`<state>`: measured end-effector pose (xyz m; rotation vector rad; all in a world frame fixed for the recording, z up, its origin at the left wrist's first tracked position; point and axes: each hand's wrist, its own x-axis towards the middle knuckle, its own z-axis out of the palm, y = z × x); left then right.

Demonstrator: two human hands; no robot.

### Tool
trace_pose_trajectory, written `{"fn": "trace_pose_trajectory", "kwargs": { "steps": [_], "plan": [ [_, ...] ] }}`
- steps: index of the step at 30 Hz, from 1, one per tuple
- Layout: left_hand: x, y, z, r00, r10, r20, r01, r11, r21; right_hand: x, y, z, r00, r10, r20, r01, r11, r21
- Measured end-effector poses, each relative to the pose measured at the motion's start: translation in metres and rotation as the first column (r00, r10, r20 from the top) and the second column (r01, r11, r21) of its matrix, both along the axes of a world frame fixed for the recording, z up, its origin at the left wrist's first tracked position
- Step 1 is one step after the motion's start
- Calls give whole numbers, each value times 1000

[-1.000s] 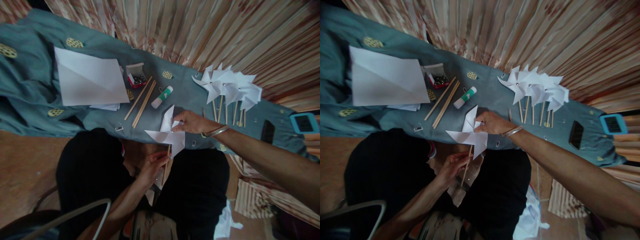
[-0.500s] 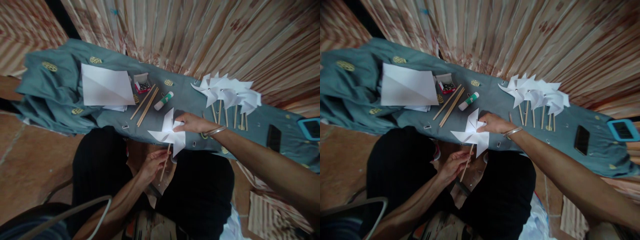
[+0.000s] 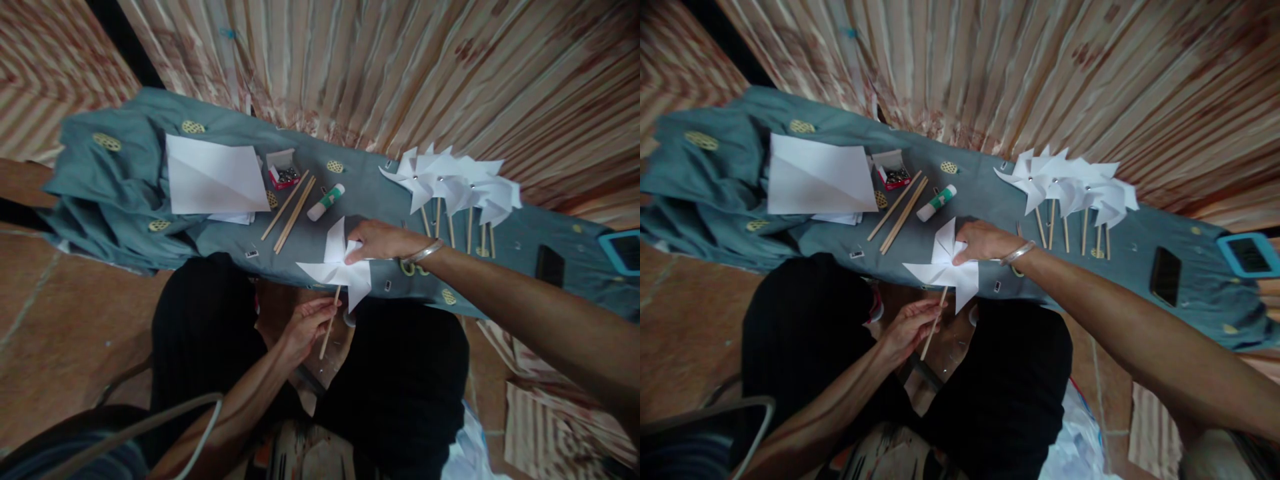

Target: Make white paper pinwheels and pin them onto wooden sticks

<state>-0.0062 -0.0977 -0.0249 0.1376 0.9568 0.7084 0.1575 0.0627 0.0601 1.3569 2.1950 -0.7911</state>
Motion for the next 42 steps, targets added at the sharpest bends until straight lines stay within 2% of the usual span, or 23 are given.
{"fn": "trace_pose_trajectory", "kwargs": {
  "steps": [4,12,19,31,42],
  "plan": [
    [0,0,3,1000,6,-7,-6,1000,2,-2,7,3,998,48,50,-47,999,-25],
    [-1,-2,9,999,-37,6,37,999,36,-4,12,2,998,33,54,-31,998,-53],
    [-1,-4,6,995,-99,26,97,992,85,-4,15,1,1000,9,24,-6,994,-109],
    [2,0,12,994,-103,-28,105,988,115,-1,17,-2,1000,-3,-9,2,990,-138],
    [5,-2,3,993,-116,-37,121,975,185,-1,20,-5,1000,15,-8,-17,987,-157]
  ]
}}
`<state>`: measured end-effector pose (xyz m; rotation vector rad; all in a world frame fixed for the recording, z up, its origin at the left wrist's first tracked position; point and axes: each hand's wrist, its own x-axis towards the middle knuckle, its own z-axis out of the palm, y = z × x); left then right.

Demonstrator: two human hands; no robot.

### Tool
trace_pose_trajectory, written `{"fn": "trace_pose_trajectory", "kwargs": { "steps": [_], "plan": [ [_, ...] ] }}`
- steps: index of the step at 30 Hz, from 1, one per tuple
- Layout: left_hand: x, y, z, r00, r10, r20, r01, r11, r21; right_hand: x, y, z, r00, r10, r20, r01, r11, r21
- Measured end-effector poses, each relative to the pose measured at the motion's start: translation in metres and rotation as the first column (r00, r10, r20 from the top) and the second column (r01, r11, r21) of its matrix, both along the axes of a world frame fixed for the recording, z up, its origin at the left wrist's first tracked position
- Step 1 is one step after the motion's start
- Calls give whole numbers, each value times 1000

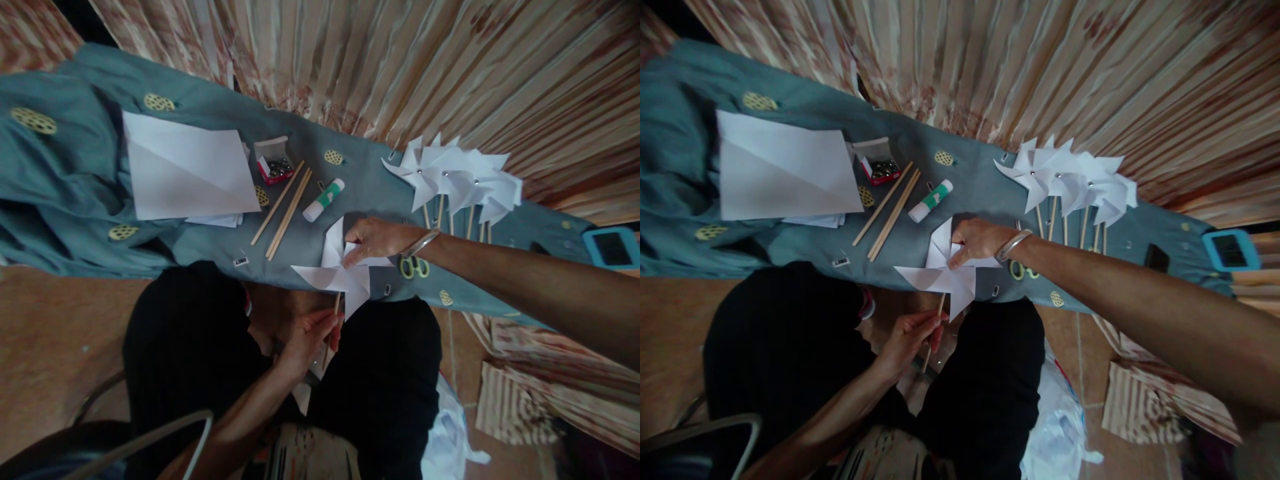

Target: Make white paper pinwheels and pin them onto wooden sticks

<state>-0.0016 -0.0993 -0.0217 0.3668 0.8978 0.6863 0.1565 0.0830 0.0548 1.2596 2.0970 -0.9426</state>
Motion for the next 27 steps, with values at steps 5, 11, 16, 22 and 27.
{"fn": "trace_pose_trajectory", "kwargs": {
  "steps": [5,11,16,22,27],
  "plan": [
    [0,1,0,1000,3,0,-3,999,-47,1,1,-2,1000,-7,-24,6,1000,-16],
    [1,3,1,1000,-5,-1,5,999,-44,1,0,-2,999,-5,-51,5,1000,-12],
    [1,2,1,1000,7,-13,-8,998,-69,0,-1,-1,1000,12,-17,-12,1000,1],
    [3,3,0,1000,1,-9,-1,997,-74,-3,-3,0,1000,-6,24,6,1000,5],
    [3,1,-2,1000,13,-2,-13,996,-87,-1,-6,-2,1000,-28,11,28,999,15]
  ]
}}
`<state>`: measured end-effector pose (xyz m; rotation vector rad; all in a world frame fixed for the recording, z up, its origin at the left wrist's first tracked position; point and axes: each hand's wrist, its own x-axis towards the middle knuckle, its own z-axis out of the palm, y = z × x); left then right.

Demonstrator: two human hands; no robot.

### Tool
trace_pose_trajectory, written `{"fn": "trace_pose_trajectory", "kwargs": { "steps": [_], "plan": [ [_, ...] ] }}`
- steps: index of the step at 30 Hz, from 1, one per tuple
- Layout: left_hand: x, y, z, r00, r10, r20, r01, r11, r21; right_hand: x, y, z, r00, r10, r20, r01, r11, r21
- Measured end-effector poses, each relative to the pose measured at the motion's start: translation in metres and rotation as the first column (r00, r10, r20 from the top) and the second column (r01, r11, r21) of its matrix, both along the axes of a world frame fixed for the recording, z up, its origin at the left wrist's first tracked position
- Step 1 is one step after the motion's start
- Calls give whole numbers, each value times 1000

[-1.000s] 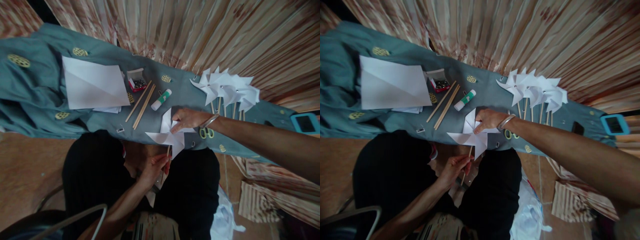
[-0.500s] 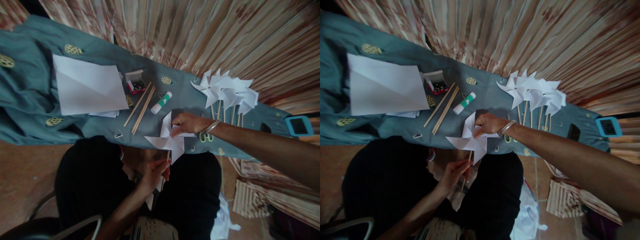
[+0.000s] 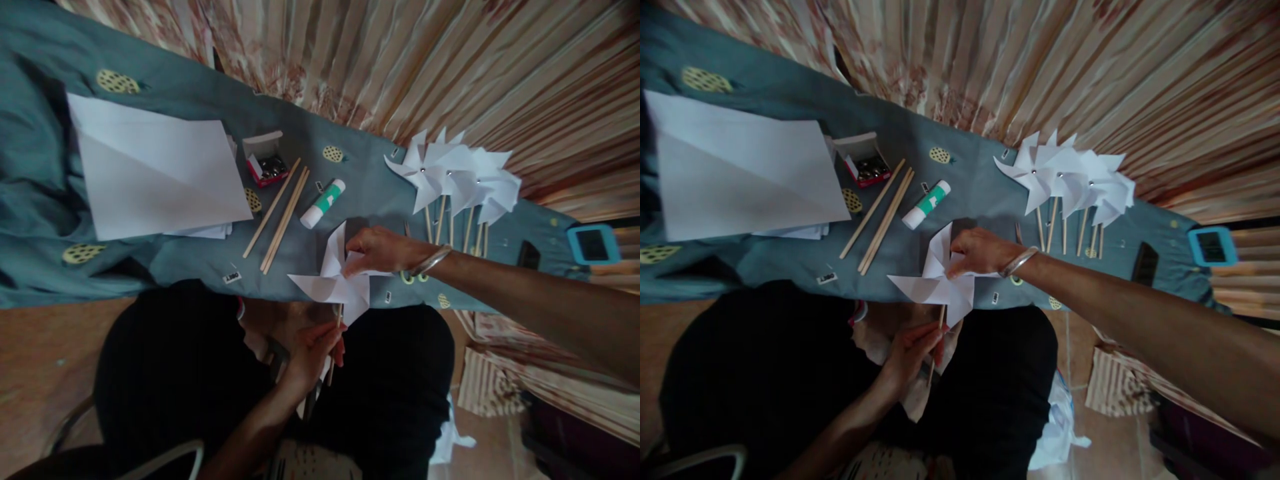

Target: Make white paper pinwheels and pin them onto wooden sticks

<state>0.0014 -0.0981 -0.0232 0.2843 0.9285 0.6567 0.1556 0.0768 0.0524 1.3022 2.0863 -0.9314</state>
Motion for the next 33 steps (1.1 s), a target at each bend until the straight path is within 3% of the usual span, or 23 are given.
{"fn": "trace_pose_trajectory", "kwargs": {
  "steps": [13,19,26,33],
  "plan": [
    [1,-3,-4,1000,-14,-4,14,999,44,-2,-7,5,1000,8,18,-9,999,41],
    [-1,-3,-3,997,-56,-47,61,992,111,-9,1,10,994,80,74,-79,997,-7],
    [-1,-2,-2,998,-48,-35,50,997,66,-12,9,7,986,146,76,-143,989,-44],
    [0,1,4,998,-62,-31,65,995,82,-8,3,6,996,66,58,-66,998,-7]
  ]
}}
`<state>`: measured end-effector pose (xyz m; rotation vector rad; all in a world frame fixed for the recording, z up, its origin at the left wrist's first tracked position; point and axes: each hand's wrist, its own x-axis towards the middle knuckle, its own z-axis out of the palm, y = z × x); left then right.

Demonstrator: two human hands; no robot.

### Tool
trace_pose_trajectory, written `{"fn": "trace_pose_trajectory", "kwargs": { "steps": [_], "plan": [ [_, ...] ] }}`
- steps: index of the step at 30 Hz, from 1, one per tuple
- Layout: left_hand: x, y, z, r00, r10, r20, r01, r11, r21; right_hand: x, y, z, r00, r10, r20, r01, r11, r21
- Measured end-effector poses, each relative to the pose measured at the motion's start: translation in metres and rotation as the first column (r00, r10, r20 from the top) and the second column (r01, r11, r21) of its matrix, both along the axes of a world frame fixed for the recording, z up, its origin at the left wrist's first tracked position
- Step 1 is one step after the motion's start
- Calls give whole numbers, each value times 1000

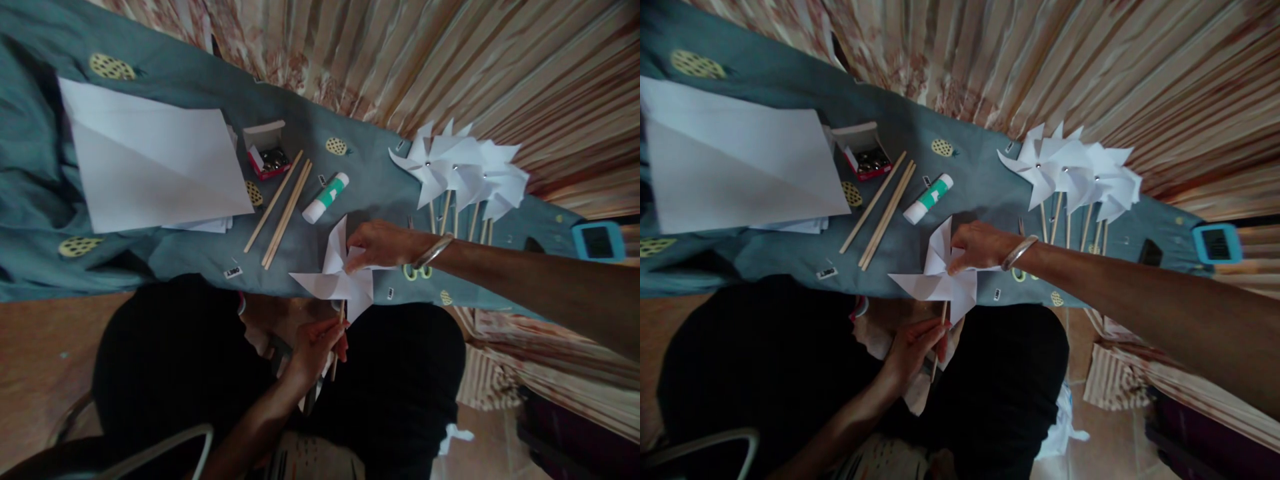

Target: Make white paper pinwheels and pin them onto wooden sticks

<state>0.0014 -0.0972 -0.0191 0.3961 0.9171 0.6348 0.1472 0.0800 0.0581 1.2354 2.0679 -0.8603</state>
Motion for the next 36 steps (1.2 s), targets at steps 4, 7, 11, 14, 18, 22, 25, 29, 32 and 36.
{"fn": "trace_pose_trajectory", "kwargs": {
  "steps": [4,7,11,14,18,22,25,29,32,36],
  "plan": [
    [2,-1,4,999,25,-23,-25,999,-29,2,-2,-2,1000,19,-22,-19,1000,25],
    [3,-1,6,999,38,-13,-39,997,-65,4,-1,-4,999,27,-29,-26,999,24],
    [6,-2,8,998,62,4,-61,994,-94,5,-1,-5,998,52,-31,-51,998,34],
    [10,-3,7,997,78,15,-77,992,-100,5,0,-4,998,55,-38,-54,998,30],
    [16,-6,5,993,117,18,-114,984,-136,4,-1,-1,998,55,-37,-54,998,23],
    [20,-7,5,992,124,23,-120,983,-142,3,-1,1,998,42,-40,-42,999,11],
    [21,-8,5,993,120,24,-115,983,-140,2,-1,1,998,51,-47,-50,999,15],
    [16,-7,4,995,94,15,-91,987,-129,2,0,0,998,60,-34,-59,998,25],
    [9,-6,4,996,88,1,-87,989,-121,2,0,0,998,61,-35,-60,998,14],
    [-2,-2,4,999,48,2,-48,994,-100,1,-1,2,999,28,-38,-28,1000,-9]
  ]
}}
